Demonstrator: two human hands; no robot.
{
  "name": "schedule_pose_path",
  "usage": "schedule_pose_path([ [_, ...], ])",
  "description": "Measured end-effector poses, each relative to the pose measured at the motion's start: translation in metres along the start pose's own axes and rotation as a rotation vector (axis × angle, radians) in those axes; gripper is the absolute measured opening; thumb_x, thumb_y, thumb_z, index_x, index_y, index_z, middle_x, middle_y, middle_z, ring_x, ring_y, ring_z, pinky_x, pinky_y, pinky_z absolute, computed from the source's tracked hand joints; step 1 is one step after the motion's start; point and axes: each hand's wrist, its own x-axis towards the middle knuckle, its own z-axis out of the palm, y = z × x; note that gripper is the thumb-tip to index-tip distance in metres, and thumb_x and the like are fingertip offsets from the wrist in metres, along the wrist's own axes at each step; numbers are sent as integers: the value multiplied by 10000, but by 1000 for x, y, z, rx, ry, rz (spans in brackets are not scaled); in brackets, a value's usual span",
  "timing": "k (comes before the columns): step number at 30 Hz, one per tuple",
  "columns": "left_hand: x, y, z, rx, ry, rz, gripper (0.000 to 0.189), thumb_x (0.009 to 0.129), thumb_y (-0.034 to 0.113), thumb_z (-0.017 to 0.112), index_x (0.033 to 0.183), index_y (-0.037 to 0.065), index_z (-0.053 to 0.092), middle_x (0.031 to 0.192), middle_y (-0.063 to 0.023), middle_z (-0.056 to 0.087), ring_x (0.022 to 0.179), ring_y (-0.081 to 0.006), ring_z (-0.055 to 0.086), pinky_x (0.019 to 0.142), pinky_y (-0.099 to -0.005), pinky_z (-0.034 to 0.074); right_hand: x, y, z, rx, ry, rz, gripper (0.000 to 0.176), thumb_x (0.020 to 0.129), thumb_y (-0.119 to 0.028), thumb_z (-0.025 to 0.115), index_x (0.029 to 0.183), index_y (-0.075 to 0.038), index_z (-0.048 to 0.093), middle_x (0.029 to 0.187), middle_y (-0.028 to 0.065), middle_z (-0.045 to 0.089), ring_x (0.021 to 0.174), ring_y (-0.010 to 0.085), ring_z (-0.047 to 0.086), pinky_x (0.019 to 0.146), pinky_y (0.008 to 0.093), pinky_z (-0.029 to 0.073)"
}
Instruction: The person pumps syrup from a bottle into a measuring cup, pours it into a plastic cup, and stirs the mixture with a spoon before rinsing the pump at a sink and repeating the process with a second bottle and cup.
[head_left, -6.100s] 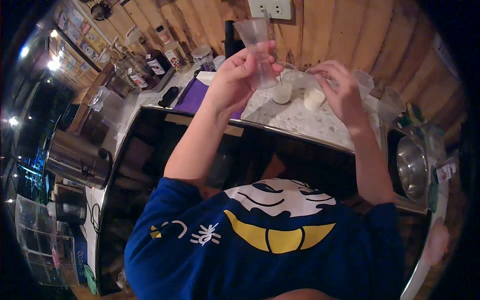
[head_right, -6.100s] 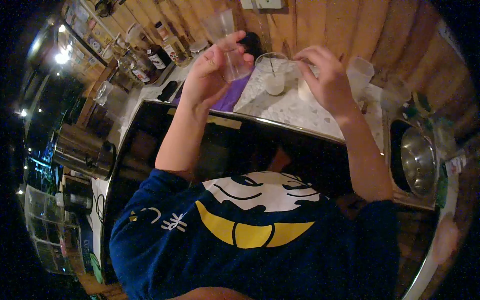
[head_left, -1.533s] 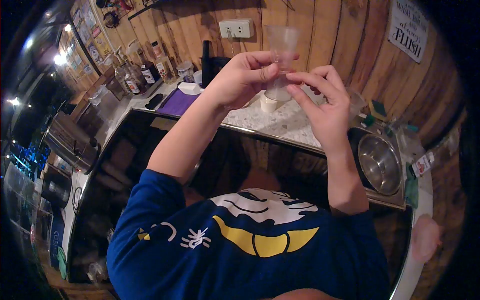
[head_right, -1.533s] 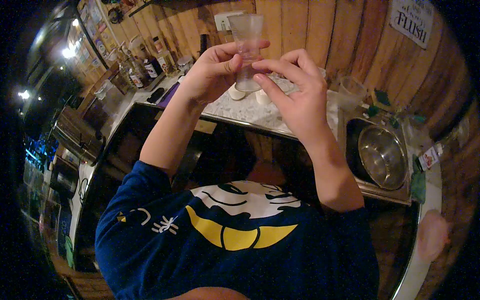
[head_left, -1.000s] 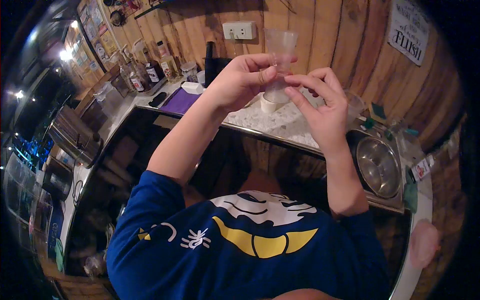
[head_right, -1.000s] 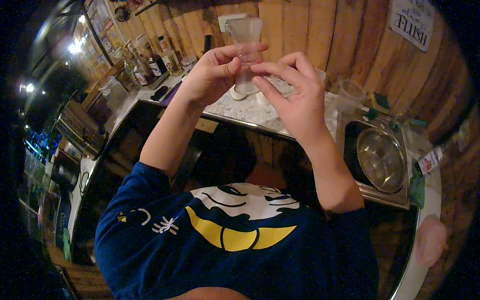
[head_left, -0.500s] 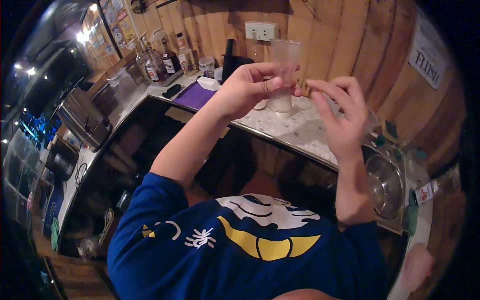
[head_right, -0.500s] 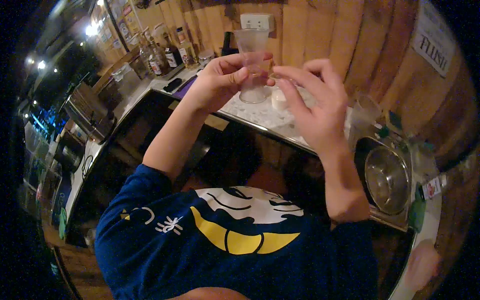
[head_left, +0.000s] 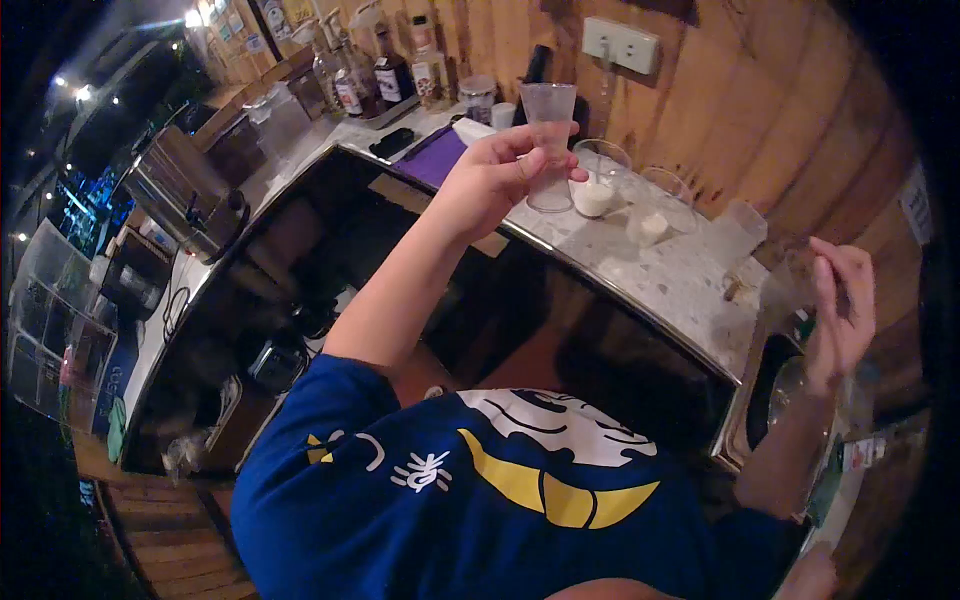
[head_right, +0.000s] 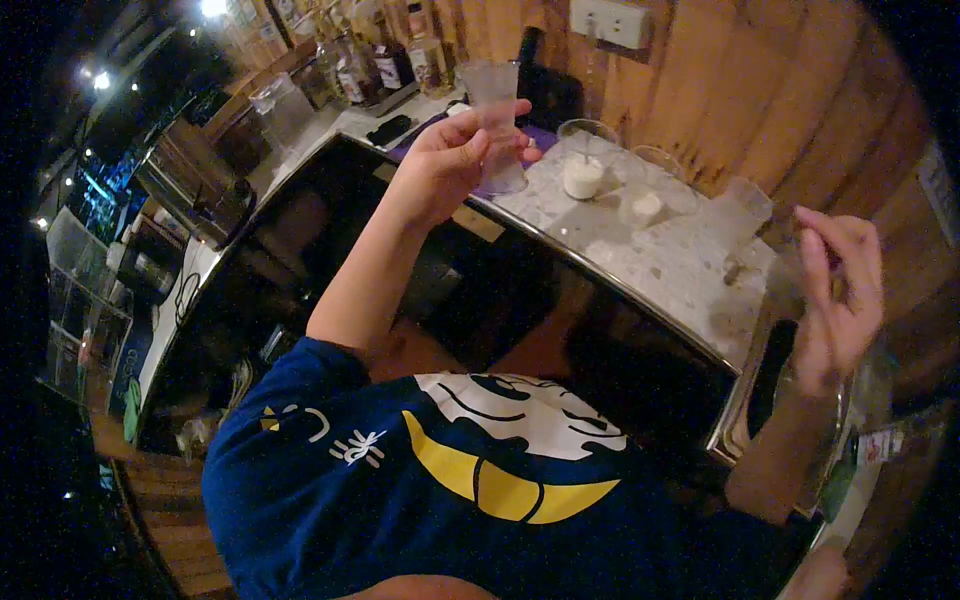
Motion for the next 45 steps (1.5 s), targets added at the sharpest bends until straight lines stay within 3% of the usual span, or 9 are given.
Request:
schedule_pose_path([
  [13, -19, 71, -213, 3, 27, -30, 569, 903, 240, 609, 1336, -75, 417, 1108, -139, 625, 1082, -292, 605, 991, -368, 433, 39, -84, 191, -89, -23, 9, 114, 835, 11, 610, 925, 15, 681, 861, 82, 561, 846, 192, 537, 797, 280, 423],
  [20, 3, 101, -344, 66, 21, 22, 550, 910, 240, 596, 1345, -44, 418, 1113, -136, 632, 1085, -277, 602, 1016, -381, 415, 60, -120, 305, -44, -25, 43, 97, 833, -18, 638, 914, -2, 689, 808, 65, 554, 741, 150, 524, 649, 249, 413],
  [29, 32, 85, -483, 452, 404, 181, 407, 950, 124, 535, 1334, 13, 457, 1118, -114, 638, 1065, -207, 601, 895, -340, 481, 143, -158, 435, 185, -190, 68, 186, 835, -10, 608, 1019, -2, 632, 771, 23, 456, 704, 103, 441, 667, 227, 384],
  [33, 50, 78, -545, 581, 647, 272, 380, 904, 25, 563, 1278, 1, 499, 1064, -94, 636, 943, -160, 601, 846, -283, 468, 215, -164, 521, 268, -223, -145, 202, 864, -103, 575, 1030, 2, 623, 928, 92, 592, 871, 230, 584, 797, 304, 454],
  [36, 45, 78, -551, 688, 700, 366, 441, 884, 80, 614, 1305, 32, 493, 1089, -106, 630, 946, -165, 594, 851, -291, 465, 258, -172, 581, 290, -269, -292, 237, 881, -126, 569, 1084, -36, 651, 1020, 102, 608, 956, 219, 579, 849, 303, 459],
  [38, 31, 88, -533, 808, 745, 208, 427, 883, 163, 642, 1277, 39, 535, 1144, -111, 618, 1038, -187, 592, 919, -317, 458, 260, -195, 592, 216, -286, -377, 268, 806, -156, 609, 1041, -41, 669, 1014, 136, 617, 1013, 296, 573, 882, 386, 467],
  [41, 17, 91, -479, 579, 534, 164, 473, 901, 135, 614, 1325, -13, 467, 1234, -129, 577, 1096, -208, 573, 927, -331, 459, 216, -207, 561, 414, -223, -491, 182, 790, -143, 598, 940, -52, 647, 949, 139, 583, 935, 327, 563, 843, 406, 462],
  [42, 8, 61, -487, 500, 519, 277, 468, 918, 123, 584, 1338, -29, 446, 1213, -143, 580, 1102, -235, 566, 926, -344, 455, 191, -204, 549, 367, -240, -420, 172, 787, -143, 609, 931, -53, 638, 935, 132, 569, 924, 322, 561, 833, 406, 463],
  [45, -18, 39, -446, 311, 360, 157, 476, 964, 125, 514, 1391, -24, 363, 1227, -161, 545, 1122, -248, 545, 1030, -390, 397, 121, -196, 480, 285, -324, -238, 169, 781, -127, 650, 934, -59, 634, 954, 118, 563, 920, 305, 570, 811, 401, 473],
])
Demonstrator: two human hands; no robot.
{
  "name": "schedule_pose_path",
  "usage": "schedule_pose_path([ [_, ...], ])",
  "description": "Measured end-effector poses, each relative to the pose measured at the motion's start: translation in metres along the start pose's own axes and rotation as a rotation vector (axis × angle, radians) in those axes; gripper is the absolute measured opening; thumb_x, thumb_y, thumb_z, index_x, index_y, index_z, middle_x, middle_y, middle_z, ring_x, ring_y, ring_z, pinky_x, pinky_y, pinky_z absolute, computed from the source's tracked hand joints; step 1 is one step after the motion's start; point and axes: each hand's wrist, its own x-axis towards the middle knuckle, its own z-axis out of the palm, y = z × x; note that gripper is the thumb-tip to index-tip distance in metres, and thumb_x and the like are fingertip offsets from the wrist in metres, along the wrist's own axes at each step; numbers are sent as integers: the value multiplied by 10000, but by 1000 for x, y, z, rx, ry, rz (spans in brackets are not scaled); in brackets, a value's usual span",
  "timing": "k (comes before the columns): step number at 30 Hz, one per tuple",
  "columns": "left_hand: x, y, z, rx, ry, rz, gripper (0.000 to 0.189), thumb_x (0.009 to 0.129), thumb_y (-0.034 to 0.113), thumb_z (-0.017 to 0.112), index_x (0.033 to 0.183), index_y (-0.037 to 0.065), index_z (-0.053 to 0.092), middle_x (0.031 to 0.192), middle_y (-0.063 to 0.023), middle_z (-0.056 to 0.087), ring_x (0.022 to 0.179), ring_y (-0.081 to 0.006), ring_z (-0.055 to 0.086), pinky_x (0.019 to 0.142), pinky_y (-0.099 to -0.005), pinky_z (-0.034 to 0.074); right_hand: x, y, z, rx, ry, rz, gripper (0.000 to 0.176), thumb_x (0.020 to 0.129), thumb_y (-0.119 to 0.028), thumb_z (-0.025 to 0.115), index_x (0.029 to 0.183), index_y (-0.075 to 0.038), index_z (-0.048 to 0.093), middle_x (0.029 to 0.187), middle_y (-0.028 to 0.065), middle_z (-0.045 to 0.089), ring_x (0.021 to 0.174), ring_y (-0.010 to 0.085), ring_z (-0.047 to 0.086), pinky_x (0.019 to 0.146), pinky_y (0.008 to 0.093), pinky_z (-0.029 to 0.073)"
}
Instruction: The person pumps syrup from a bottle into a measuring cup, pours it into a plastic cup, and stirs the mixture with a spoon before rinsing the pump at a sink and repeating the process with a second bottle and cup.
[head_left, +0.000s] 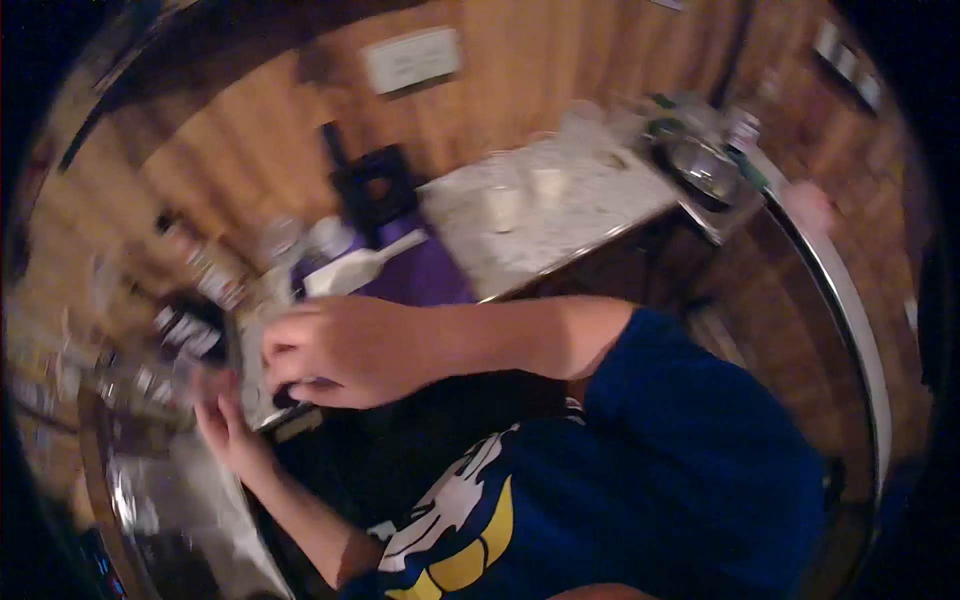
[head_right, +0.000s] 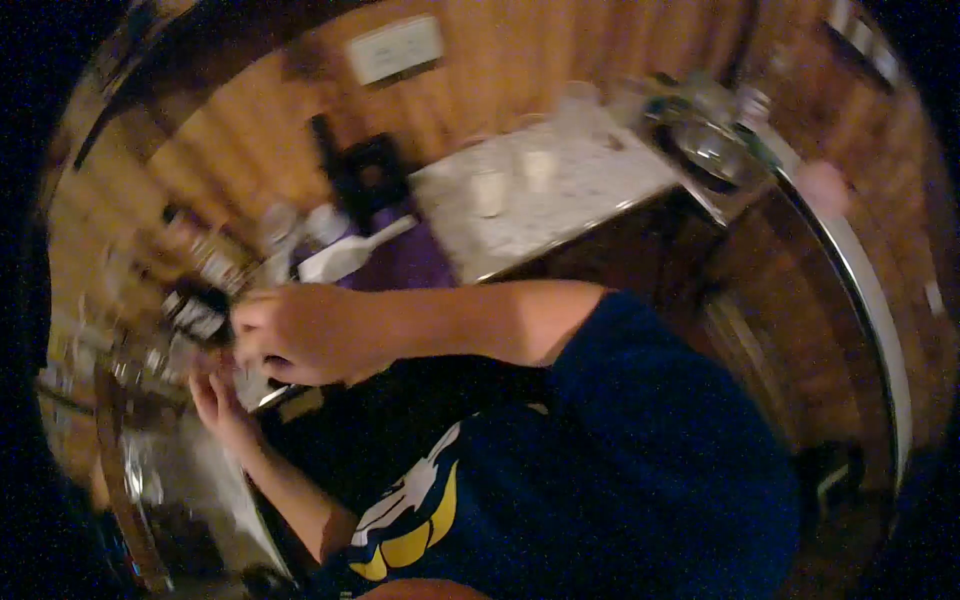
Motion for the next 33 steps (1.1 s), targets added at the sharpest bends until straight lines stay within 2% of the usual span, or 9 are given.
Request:
schedule_pose_path([
  [5, -44, -12, 84, -93, -220, -111, 542, 940, 195, 562, 1387, -42, 367, 1153, -136, 557, 1050, -232, 553, 1004, -375, 393, -151, 2, -102, -262, 135, 476, 172, 816, -116, 667, 977, -61, 645, 995, 107, 587, 950, 292, 592, 819, 375, 487],
  [7, -61, -6, 119, -191, -338, -173, 579, 927, 234, 583, 1382, -53, 370, 1110, -128, 566, 1011, -226, 556, 996, -373, 390, -204, -20, -149, -376, 235, 708, 134, 829, -87, 658, 959, -52, 656, 962, 106, 602, 898, 282, 609, 781, 359, 501],
  [9, -78, -9, 157, -201, -388, -190, 599, 924, 259, 586, 1379, -63, 367, 1089, -127, 573, 995, -227, 557, 994, -374, 389, -263, -34, -194, -519, 315, 755, 142, 830, -71, 654, 969, -45, 664, 920, 115, 621, 877, 277, 621, 759, 339, 506],
  [12, -114, 7, 236, -219, -449, -207, 629, 925, 289, 589, 1379, -76, 352, 1067, -122, 581, 989, -215, 561, 967, -358, 401, -333, -71, -259, -499, 448, 949, 147, 841, -64, 643, 985, -51, 672, 940, 75, 598, 811, 164, 598, 707, 269, 482],
  [19, -202, 16, 446, -200, -509, -199, 670, 916, 318, 611, 1407, -39, 329, 1037, -96, 562, 969, -195, 558, 934, -334, 426, -519, -101, -409, -673, 506, 1097, 165, 836, -47, 643, 998, -56, 671, 870, 64, 598, 742, 153, 574, 669, 271, 473],
  [23, -240, 24, 554, -249, -525, -237, 673, 904, 318, 632, 1400, -36, 346, 1036, -102, 561, 955, -186, 562, 904, -311, 446, -582, -103, -482, -657, 489, 1142, 172, 846, -63, 633, 1016, -49, 658, 854, 72, 597, 717, 157, 569, 659, 278, 475],
  [27, -248, 31, 622, -268, -646, -223, 655, 919, 299, 615, 1400, -44, 332, 1058, -115, 569, 981, -196, 571, 934, -332, 443, -619, -103, -550, -632, 409, 1118, 185, 821, -127, 667, 986, -45, 651, 886, 146, 631, 767, 272, 633, 685, 344, 505],
  [32, -249, 21, 683, -284, -691, -193, 634, 911, 307, 625, 1388, -26, 374, 1034, -115, 568, 972, -202, 564, 935, -340, 454, -667, -82, -601, -646, 464, 1080, 195, 839, -167, 632, 997, -55, 657, 881, 160, 648, 794, 293, 639, 713, 365, 505],
  [33, -249, 23, 695, -239, -683, -195, 430, 914, 317, 623, 1154, -25, 521, 1019, -127, 601, 962, -211, 590, 906, -339, 464, -671, -78, -604, -631, 488, 1085, 201, 841, -175, 628, 1000, -55, 657, 877, 160, 650, 797, 297, 639, 717, 368, 504],
])
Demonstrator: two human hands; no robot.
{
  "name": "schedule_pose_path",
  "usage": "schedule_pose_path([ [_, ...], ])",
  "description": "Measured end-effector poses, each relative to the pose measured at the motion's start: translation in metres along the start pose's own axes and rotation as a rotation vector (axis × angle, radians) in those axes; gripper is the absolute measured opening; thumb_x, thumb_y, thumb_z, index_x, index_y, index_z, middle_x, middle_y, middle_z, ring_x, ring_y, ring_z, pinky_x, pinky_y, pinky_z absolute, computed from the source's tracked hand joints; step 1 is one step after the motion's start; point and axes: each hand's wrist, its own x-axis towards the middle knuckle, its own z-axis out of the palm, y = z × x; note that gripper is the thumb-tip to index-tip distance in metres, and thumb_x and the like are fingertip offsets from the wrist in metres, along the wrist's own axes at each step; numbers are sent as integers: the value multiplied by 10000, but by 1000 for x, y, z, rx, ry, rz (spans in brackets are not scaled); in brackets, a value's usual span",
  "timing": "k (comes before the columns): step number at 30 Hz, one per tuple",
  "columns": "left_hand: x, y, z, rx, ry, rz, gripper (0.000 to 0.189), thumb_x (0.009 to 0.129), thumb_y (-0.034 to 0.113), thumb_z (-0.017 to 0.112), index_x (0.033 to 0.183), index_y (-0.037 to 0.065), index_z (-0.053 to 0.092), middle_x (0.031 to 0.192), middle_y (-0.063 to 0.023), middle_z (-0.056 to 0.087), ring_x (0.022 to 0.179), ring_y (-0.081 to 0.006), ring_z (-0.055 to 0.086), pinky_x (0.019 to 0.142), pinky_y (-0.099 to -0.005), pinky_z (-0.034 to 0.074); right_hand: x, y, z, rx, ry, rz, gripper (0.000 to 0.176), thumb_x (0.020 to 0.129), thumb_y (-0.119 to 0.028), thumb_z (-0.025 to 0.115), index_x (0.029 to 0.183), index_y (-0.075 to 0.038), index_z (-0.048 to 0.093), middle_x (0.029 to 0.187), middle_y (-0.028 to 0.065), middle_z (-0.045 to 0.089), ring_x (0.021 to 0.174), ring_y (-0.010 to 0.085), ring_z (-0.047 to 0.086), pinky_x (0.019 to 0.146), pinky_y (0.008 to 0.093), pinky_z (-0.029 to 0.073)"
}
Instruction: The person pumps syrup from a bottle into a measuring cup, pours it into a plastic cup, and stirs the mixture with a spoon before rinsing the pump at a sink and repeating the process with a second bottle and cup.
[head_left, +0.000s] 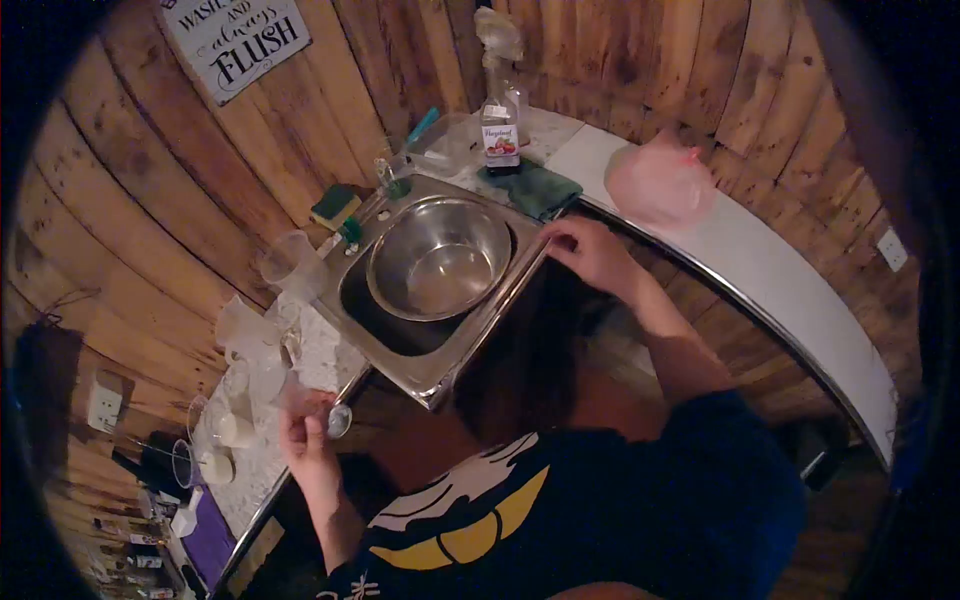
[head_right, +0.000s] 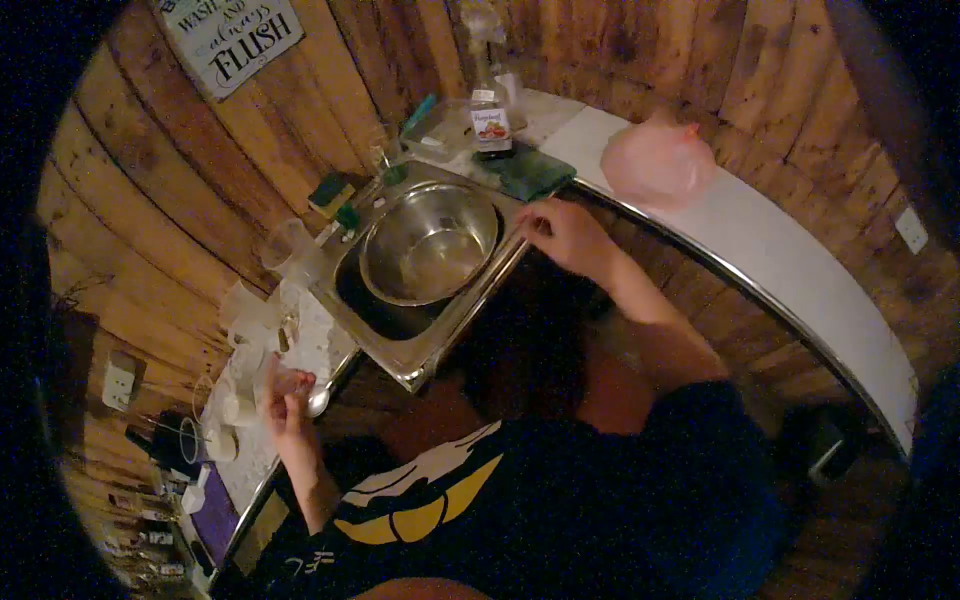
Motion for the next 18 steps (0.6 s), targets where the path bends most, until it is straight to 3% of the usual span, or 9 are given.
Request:
schedule_pose_path([
  [3, 24, -22, 12, -5, -79, -9, 426, 930, 308, 600, 1182, -24, 510, 1057, -121, 616, 1010, -208, 595, 917, -344, 463, 10, 36, 6, -59, -1, 67, 218, 835, -190, 633, 1001, -51, 655, 883, 167, 660, 811, 294, 646, 717, 367, 505],
  [7, 59, -40, 48, -18, -172, -104, 432, 937, 257, 588, 1246, -22, 474, 1140, -142, 609, 1086, -220, 584, 973, -342, 427, 21, 18, -17, -139, -8, 205, 277, 821, -191, 644, 1055, -43, 637, 893, 153, 674, 811, 286, 653, 717, 377, 514],
  [10, 93, -57, 79, -87, -327, -55, 438, 931, 191, 589, 1289, -14, 444, 1192, -150, 594, 1119, -222, 576, 1011, -333, 394, 39, 18, -50, -337, -75, 182, 245, 845, -124, 628, 1077, -45, 639, 858, 108, 657, 799, 196, 633, 735, 314, 502],
  [16, 143, -50, 187, -121, -443, -35, 427, 887, 21, 594, 1282, -6, 434, 1210, -136, 590, 1138, -219, 571, 1018, -318, 389, 114, 76, -137, -561, -229, 140, 232, 838, -120, 634, 1052, -31, 632, 859, 105, 660, 798, 194, 627, 726, 338, 503],
  [18, 163, -60, 223, -153, -467, -26, 412, 877, -13, 586, 1263, -4, 444, 1206, -133, 593, 1140, -217, 572, 1010, -314, 398, 139, 96, -159, -511, -260, 78, 229, 838, -121, 633, 1048, -29, 628, 855, 104, 655, 789, 199, 622, 726, 345, 501],
])
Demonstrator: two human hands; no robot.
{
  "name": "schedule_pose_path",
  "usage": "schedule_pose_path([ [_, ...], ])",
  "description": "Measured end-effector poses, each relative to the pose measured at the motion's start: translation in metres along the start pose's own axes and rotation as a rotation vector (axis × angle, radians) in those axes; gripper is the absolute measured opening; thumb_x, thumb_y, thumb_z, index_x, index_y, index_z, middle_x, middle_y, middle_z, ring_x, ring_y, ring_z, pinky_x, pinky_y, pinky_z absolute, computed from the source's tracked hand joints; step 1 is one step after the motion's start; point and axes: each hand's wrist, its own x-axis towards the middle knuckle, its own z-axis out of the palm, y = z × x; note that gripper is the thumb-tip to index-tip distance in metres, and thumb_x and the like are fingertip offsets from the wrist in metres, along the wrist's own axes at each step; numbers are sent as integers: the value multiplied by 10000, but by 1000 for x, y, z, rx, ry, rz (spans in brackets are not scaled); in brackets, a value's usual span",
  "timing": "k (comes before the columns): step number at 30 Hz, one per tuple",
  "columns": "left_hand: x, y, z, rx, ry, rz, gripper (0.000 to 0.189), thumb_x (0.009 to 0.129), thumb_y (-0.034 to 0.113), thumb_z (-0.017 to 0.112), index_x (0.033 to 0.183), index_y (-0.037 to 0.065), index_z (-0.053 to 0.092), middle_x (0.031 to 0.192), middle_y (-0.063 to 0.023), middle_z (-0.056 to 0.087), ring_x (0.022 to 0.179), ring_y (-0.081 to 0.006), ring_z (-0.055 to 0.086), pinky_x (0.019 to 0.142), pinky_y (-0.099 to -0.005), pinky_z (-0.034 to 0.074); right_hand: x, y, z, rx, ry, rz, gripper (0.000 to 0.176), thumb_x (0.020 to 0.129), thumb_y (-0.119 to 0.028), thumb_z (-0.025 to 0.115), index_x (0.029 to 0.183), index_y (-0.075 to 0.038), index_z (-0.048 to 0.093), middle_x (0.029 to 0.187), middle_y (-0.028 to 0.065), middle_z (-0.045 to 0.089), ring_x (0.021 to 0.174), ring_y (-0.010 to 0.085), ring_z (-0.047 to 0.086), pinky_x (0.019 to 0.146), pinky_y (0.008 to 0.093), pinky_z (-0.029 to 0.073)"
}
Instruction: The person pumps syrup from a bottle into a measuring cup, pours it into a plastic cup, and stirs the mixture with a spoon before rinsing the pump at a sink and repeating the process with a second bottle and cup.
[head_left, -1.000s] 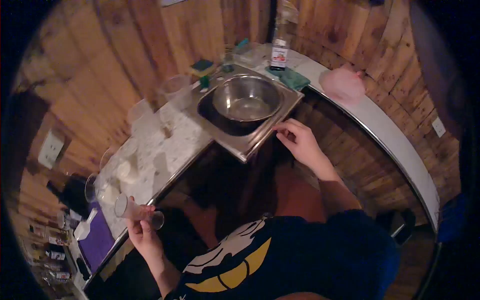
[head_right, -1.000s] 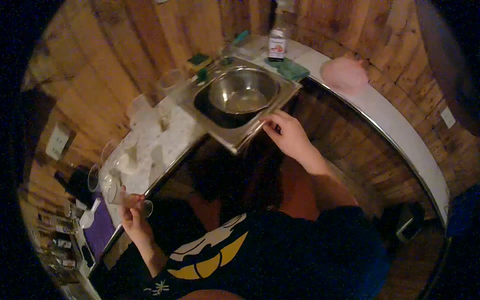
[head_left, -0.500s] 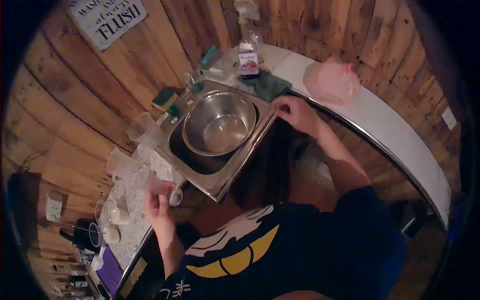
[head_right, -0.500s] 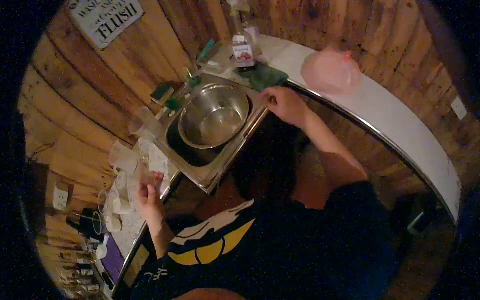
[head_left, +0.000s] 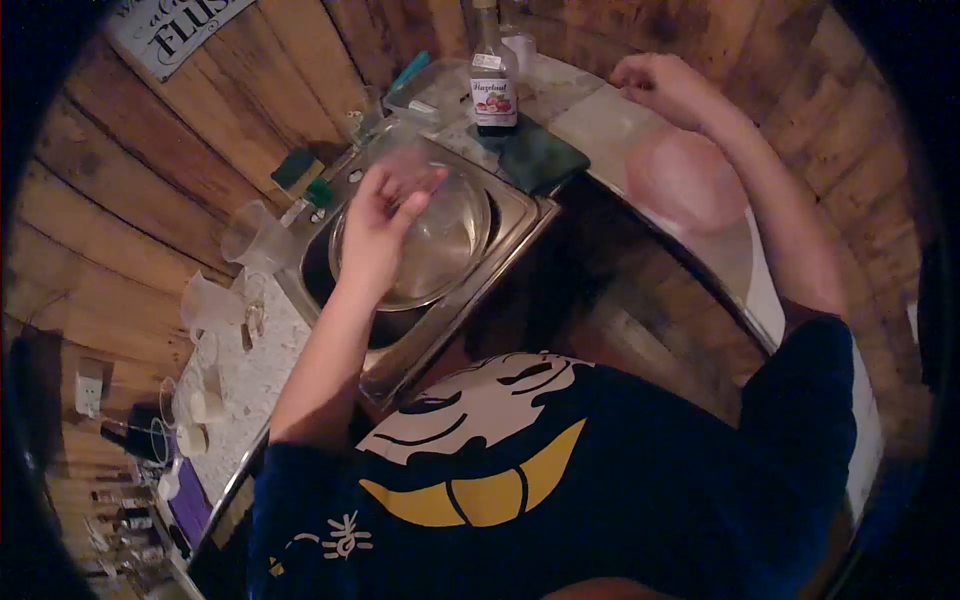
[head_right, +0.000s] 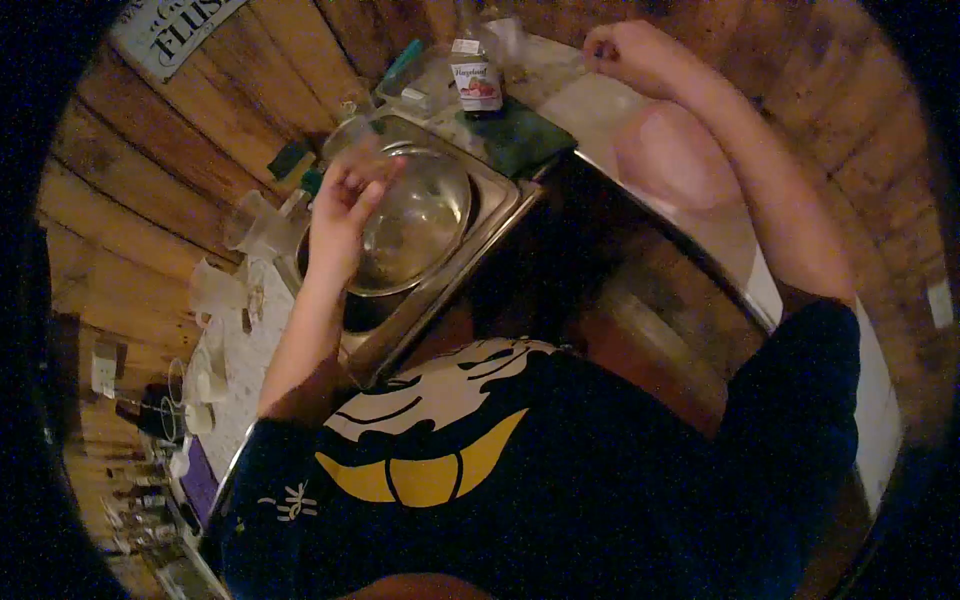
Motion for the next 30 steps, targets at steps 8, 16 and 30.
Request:
schedule_pose_path([
  [8, 110, -124, 81, 425, 156, -23, 348, 830, 16, 660, 1145, 3, 513, 986, -104, 641, 969, -206, 621, 866, -321, 470, 67, 75, 1, -71, 42, -297, 233, 801, -129, 649, 1003, -20, 610, 850, 142, 632, 827, 271, 630, 731, 385, 504],
  [16, 131, -161, 110, 710, 226, -131, 346, 809, 68, 687, 1117, 13, 539, 931, -163, 671, 911, -297, 646, 802, -378, 487, 158, 110, 45, 32, 32, -380, 347, 779, -170, 675, 1093, -51, 587, 807, 121, 632, 767, 266, 624, 687, 387, 500],
  [30, 118, -141, 128, 532, 319, -153, 734, 781, 32, 725, 1389, 73, 314, 1169, -145, 558, 1127, -246, 549, 968, -364, 447, 289, 118, 132, 528, 132, -35, 886, 704, -518, 749, 1319, 35, 430, 1341, 243, 477, 1237, 351, 478, 1025, 399, 401],
])
